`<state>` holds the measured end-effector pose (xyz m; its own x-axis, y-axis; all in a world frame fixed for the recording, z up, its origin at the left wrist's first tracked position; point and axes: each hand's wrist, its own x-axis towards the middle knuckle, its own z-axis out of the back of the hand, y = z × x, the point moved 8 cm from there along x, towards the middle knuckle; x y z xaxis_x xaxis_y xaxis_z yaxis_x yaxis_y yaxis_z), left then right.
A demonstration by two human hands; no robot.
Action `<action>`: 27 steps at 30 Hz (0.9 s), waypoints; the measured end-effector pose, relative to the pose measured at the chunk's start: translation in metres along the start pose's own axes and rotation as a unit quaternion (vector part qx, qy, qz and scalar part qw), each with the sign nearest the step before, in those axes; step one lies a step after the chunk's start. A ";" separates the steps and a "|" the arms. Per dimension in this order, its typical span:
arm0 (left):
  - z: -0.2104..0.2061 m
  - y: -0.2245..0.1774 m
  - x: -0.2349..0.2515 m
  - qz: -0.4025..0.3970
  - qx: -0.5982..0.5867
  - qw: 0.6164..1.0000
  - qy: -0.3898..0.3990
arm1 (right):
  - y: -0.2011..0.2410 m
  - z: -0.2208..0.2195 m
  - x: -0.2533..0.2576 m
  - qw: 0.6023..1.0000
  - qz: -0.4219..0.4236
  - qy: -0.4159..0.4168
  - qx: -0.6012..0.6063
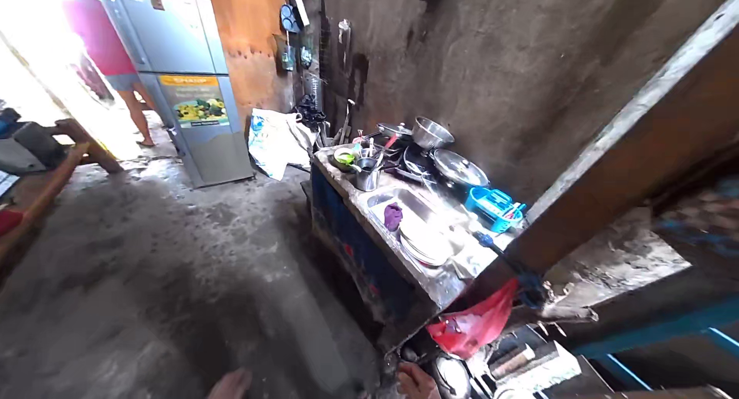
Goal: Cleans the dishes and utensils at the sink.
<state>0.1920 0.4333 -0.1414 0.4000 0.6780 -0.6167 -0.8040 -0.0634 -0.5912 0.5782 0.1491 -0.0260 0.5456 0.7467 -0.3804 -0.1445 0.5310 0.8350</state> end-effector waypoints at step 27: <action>0.120 -0.609 0.439 -0.377 0.161 0.910 -0.061 | 0.270 0.116 0.580 0.949 -0.052 -0.125 0.285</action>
<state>0.8042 0.8574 0.0107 0.8559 0.5165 -0.0248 -0.4158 0.6589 -0.6269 0.9511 0.6794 0.0248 0.7218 0.5458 -0.4256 0.3522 0.2397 0.9047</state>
